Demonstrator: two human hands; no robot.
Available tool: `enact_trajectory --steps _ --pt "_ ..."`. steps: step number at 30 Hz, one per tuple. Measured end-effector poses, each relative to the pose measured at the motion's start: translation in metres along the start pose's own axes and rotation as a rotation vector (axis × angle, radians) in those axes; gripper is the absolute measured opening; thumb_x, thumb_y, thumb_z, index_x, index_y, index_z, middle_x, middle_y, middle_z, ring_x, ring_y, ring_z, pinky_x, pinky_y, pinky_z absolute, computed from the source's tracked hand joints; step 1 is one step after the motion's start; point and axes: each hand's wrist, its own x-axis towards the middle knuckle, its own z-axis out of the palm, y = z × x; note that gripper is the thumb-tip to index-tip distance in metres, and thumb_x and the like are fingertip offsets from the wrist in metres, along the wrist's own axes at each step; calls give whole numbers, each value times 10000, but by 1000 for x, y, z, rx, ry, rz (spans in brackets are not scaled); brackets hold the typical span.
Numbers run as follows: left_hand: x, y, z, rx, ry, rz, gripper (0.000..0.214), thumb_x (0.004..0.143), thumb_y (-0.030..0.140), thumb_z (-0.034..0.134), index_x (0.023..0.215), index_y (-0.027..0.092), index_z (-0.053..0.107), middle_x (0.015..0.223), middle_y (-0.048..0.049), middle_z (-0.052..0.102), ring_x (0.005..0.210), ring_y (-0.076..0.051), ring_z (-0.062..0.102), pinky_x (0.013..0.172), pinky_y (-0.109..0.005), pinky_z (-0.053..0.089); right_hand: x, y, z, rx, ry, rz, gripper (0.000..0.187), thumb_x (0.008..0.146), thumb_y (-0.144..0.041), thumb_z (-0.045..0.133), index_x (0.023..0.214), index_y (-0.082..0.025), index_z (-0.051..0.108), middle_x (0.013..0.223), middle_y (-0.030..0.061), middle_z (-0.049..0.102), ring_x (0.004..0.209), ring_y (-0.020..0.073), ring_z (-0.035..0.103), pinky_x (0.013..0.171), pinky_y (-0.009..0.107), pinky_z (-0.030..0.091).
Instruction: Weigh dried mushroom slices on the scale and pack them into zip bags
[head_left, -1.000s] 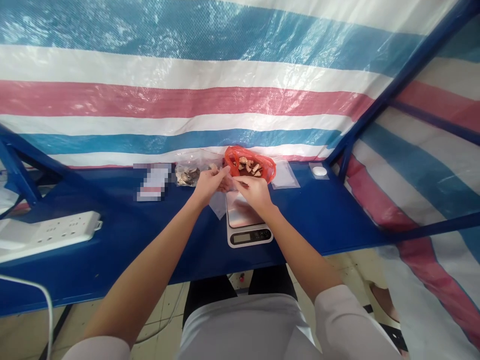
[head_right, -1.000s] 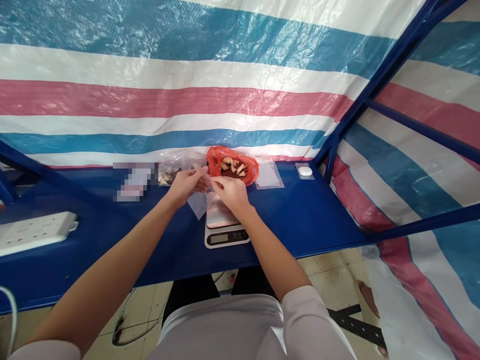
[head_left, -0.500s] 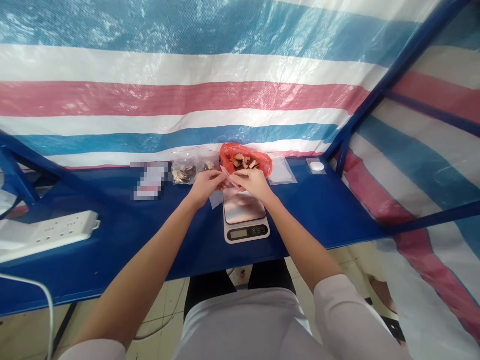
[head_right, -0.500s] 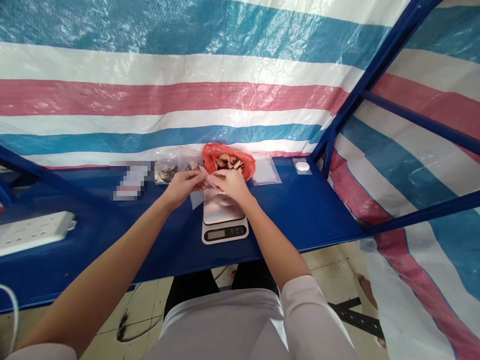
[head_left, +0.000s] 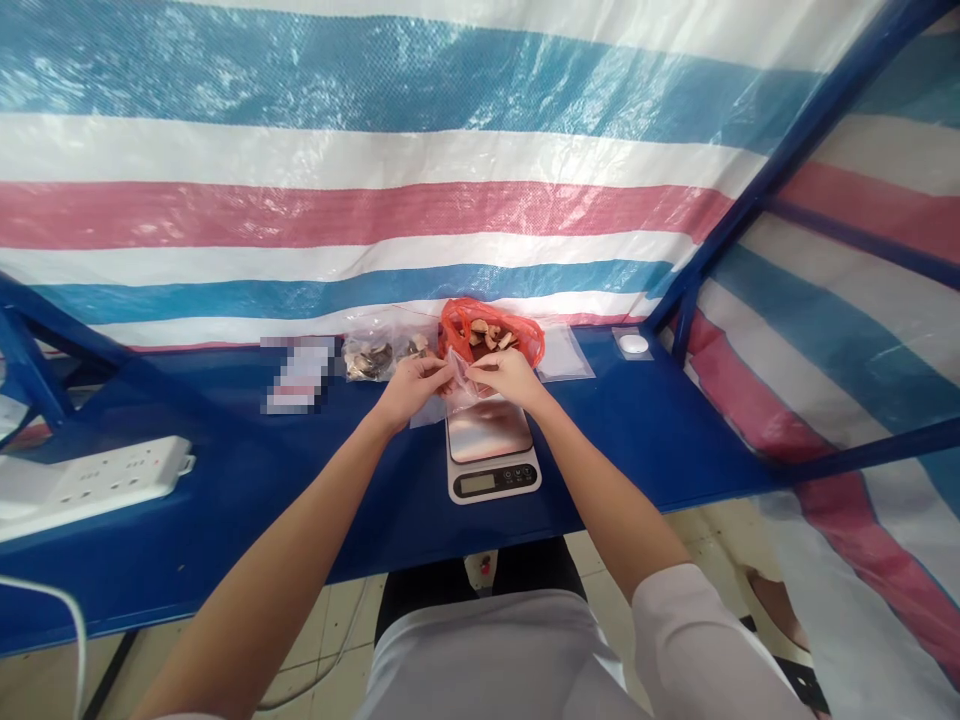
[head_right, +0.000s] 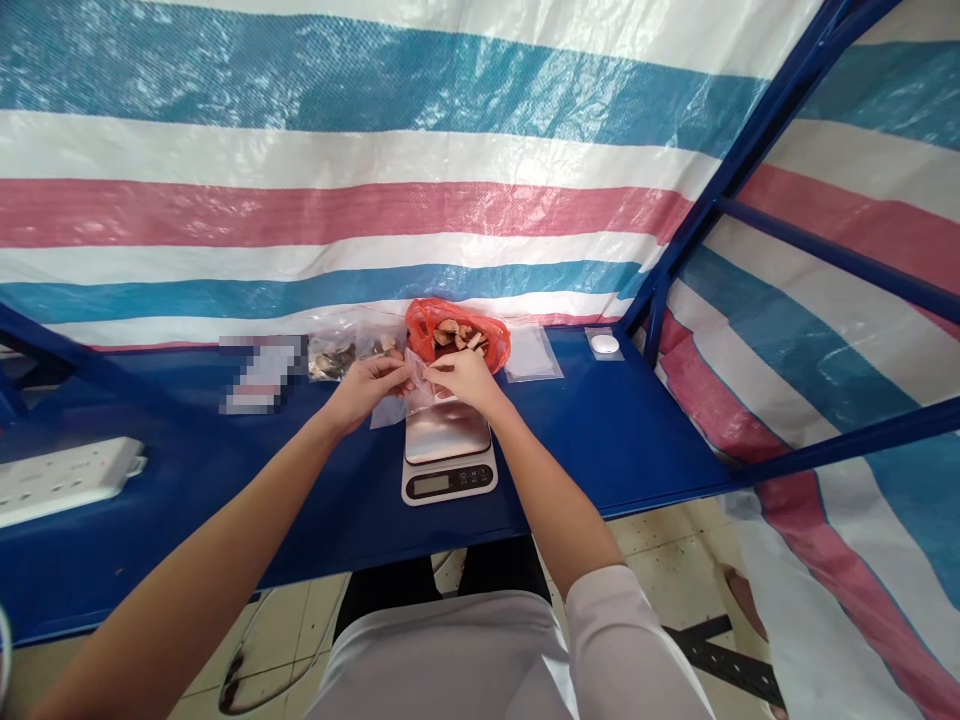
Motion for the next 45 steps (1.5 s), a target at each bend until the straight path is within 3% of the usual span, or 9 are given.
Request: enact_trajectory --steps 10,14,16,19,21,24,28,35,45 --pt "-3 -2 -21 544 137 114 189 704 285 672 569 188 580 564 19 577 577 -133 508 620 -261 390 -2 12 -13 -3 66 31 130 748 -336 790 678 -227 781 640 7 729 682 202 734 730 336 625" --pt "-7 3 -26 641 125 192 211 753 321 667 611 197 573 596 9 596 578 -137 517 641 -268 422 -4 7 -13 -97 53 -27 146 778 -309 748 661 -227 776 607 -4 719 634 184 710 735 326 604" --pt "-11 5 -24 612 142 243 220 802 413 667 770 195 662 764 -32 691 655 -165 586 703 -285 480 -5 2 -11 -104 50 -49 168 806 -313 717 678 -227 781 601 -9 712 617 178 701 731 332 601" --pt "-16 4 -16 533 139 320 572 800 563 702 1233 194 655 1235 -125 697 1045 -278 673 969 -390 516 -7 -7 -7 -76 51 -39 162 809 -312 719 691 -225 788 605 -5 709 627 191 709 749 366 609" --pt "-17 -1 -9 508 81 352 877 729 616 772 1453 199 505 1466 -164 568 1337 -360 545 1140 -490 411 -8 -12 -5 -34 38 -14 128 796 -301 733 711 -229 795 616 -4 714 627 199 716 726 371 618" --pt "-15 -12 0 493 10 380 1202 612 627 868 1585 200 305 1620 -203 379 1511 -418 327 1229 -570 258 -8 -17 -4 18 7 -3 105 790 -295 733 743 -234 805 636 -6 728 634 207 723 665 353 621" --pt "-9 -20 9 455 59 374 1229 620 550 898 1603 199 249 1625 -210 366 1517 -413 318 1235 -555 258 -5 -16 -6 -29 30 -74 99 788 -274 739 725 -233 804 645 -8 740 672 205 732 743 359 623" --pt "-8 -20 12 379 173 372 820 711 497 846 1414 216 532 1423 -162 600 1365 -358 529 1187 -511 367 -3 -3 -13 85 3 -7 196 768 -402 808 840 -220 822 712 22 749 683 211 745 667 350 651" --pt "2 -51 8 375 65 418 1105 625 639 871 1525 196 407 1523 -203 511 1425 -386 477 1193 -537 366 -3 -2 -21 47 -128 32 123 827 -327 754 796 -217 798 698 10 749 661 189 732 717 386 650"
